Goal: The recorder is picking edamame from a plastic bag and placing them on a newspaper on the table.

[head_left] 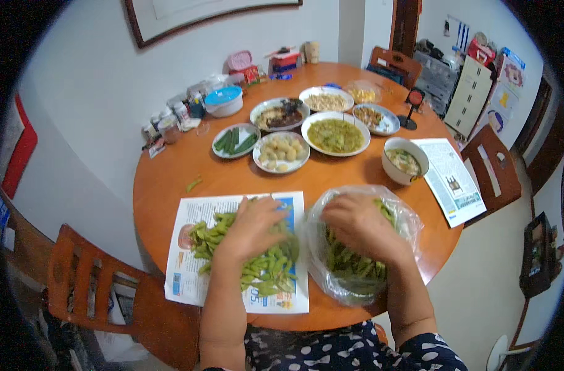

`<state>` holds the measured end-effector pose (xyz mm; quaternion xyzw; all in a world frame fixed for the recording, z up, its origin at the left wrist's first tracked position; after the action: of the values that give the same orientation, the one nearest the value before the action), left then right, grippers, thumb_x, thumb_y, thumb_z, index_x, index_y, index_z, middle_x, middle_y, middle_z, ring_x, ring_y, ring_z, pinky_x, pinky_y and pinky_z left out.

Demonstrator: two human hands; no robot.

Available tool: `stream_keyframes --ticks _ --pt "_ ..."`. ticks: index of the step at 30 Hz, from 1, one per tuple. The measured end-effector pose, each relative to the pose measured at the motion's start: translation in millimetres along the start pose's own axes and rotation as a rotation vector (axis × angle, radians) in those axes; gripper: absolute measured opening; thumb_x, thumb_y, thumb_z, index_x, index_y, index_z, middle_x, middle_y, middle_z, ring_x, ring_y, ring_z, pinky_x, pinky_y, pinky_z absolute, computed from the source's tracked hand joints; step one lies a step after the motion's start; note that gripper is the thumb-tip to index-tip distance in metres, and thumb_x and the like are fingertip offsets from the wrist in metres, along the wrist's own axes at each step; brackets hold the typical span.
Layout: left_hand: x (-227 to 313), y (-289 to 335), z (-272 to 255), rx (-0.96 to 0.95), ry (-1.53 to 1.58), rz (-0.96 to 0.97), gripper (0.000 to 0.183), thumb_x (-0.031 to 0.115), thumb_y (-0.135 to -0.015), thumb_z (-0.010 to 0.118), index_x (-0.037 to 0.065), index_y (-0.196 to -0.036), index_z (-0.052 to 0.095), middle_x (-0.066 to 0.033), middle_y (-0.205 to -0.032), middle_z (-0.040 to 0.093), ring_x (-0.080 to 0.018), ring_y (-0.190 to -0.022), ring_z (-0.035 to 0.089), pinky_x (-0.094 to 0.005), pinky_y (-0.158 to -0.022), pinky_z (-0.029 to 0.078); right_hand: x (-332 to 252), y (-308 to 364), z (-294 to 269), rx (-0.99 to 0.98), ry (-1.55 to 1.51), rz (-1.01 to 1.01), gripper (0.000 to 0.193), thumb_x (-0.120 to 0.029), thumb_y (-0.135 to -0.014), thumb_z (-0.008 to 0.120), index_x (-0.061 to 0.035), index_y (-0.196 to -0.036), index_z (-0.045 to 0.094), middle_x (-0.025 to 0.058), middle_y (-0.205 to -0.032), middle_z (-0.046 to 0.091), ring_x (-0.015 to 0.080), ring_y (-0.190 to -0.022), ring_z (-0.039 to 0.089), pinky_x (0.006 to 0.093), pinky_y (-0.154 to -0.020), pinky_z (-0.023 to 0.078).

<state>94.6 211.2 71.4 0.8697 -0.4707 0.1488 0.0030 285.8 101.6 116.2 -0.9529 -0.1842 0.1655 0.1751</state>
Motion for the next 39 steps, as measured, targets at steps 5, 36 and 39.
stream_keyframes --ticks 5,36,39 --pt "-2 3 12 -0.006 0.050 0.039 0.050 0.027 -0.087 0.079 0.015 -0.135 0.068 -0.0120 -0.144 0.061 -0.0329 -0.145 0.047 -0.0652 -0.123 0.023 -21 0 21 -0.034 -0.073 -0.142 0.028 -0.012 -0.087 0.074 -0.0056 -0.114 0.075 0.0124 -0.117 0.071 0.0341 -0.119 0.063 0.0481 -0.106 0.048" --pt "3 -3 -1 0.165 -0.064 -0.043 0.020 0.013 -0.083 0.078 0.008 -0.101 0.077 -0.0109 -0.106 0.074 -0.0332 -0.110 0.066 -0.0479 -0.101 0.047 -27 -6 14 0.018 -0.128 -0.143 0.029 -0.015 -0.085 0.077 -0.0088 -0.113 0.072 0.0087 -0.113 0.070 0.0308 -0.113 0.065 0.0450 -0.100 0.051" --pt "-4 -4 3 0.156 -0.103 -0.073 0.016 0.012 -0.083 0.077 0.008 -0.099 0.078 -0.0117 -0.104 0.074 -0.0335 -0.107 0.067 -0.0484 -0.097 0.049 -27 -8 16 0.026 -0.146 -0.161 0.030 -0.015 -0.085 0.078 -0.0081 -0.113 0.072 0.0091 -0.112 0.071 0.0310 -0.112 0.066 0.0451 -0.099 0.052"
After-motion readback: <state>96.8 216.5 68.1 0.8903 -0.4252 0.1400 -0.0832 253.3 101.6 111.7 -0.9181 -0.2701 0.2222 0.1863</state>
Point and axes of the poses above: each hand's wrist, its own y-axis away from the middle knuckle, its own z-axis out of the palm, x = y × z, the point moved 6 cm from there along -y, towards the middle knuckle
